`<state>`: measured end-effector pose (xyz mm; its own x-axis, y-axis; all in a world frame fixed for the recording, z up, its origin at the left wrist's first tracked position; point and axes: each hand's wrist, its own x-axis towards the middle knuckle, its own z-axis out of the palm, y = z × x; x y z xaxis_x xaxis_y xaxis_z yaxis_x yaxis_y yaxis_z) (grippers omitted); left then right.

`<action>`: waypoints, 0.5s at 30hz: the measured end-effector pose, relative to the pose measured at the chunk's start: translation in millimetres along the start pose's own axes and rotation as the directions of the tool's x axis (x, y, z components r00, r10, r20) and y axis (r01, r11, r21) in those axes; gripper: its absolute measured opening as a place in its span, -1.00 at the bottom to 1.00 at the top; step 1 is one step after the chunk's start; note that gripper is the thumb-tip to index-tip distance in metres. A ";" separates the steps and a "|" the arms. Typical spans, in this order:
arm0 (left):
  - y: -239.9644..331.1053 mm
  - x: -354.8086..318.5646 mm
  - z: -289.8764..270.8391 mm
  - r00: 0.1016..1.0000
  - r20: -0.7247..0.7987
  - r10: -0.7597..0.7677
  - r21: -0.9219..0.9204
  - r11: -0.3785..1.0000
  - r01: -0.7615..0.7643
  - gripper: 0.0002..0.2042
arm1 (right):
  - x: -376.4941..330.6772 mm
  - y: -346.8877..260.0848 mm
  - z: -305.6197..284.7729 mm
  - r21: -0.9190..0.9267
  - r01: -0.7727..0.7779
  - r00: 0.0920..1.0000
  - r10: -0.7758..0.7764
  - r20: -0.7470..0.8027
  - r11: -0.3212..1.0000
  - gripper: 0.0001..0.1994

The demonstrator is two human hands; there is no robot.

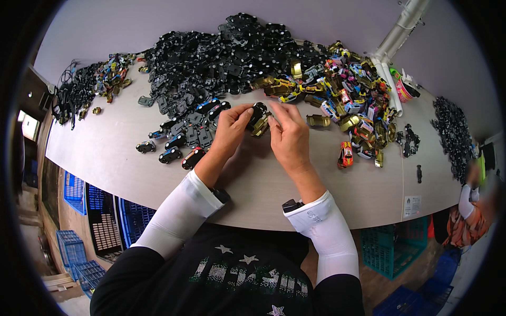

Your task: Assembling small toy cars at a manufacturing workstation by attaching various plastic components.

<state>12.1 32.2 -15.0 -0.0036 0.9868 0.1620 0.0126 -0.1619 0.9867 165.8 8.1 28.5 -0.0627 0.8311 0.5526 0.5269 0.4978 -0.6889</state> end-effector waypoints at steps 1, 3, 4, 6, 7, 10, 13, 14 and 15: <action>-3.0 2.6 -1.2 1.000 -0.024 -0.010 -0.002 1.000 0.010 -0.77 | 0.9 -3.8 -0.9 0.065 0.068 0.998 -0.069 0.013 0.996 -0.74; -4.3 3.0 -4.0 0.999 -0.004 -0.036 -0.002 0.999 0.036 -0.77 | -3.5 2.2 0.8 0.089 0.090 0.990 -0.099 0.097 0.992 -0.71; -4.5 3.1 -4.4 0.998 0.016 -0.063 -0.003 0.998 0.063 -0.78 | -5.9 6.2 2.5 0.115 0.109 0.976 -0.128 0.178 0.987 -0.69; -2.9 -0.7 0.7 0.997 0.054 -0.050 -0.004 0.999 0.050 -0.78 | -6.8 2.6 8.2 0.149 0.095 0.982 -0.118 0.150 0.984 -0.72; -0.7 -3.1 2.8 0.995 0.090 -0.036 -0.005 0.999 0.036 -0.78 | -5.7 -4.5 7.4 0.133 0.024 0.993 -0.039 0.109 0.991 -0.78; 14.7 -7.4 4.1 0.974 0.105 -0.202 -0.121 0.969 0.214 -0.78 | -7.5 5.1 9.5 0.016 -0.012 1.000 0.012 0.005 1.000 -0.84; 6.1 -8.4 13.1 0.997 0.019 -0.077 -0.118 0.990 0.079 -0.79 | -10.4 9.7 13.3 0.003 -0.065 0.998 0.065 0.024 0.998 -0.82; 3.8 -9.3 15.1 0.997 0.019 -0.074 -0.120 0.990 0.076 -0.79 | -11.6 7.6 14.2 0.092 -0.156 0.983 0.146 0.110 0.983 -0.80; 2.6 -9.8 14.7 0.998 -0.015 -0.067 -0.154 0.986 0.064 -0.79 | -11.6 3.0 16.0 0.093 -0.167 0.981 0.157 0.111 0.981 -0.78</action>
<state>26.9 22.2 -14.2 -0.0191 0.9953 0.0953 -0.1413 -0.0970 0.9852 154.6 4.0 12.5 -0.0727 0.9212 0.3823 0.4485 0.3725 -0.8124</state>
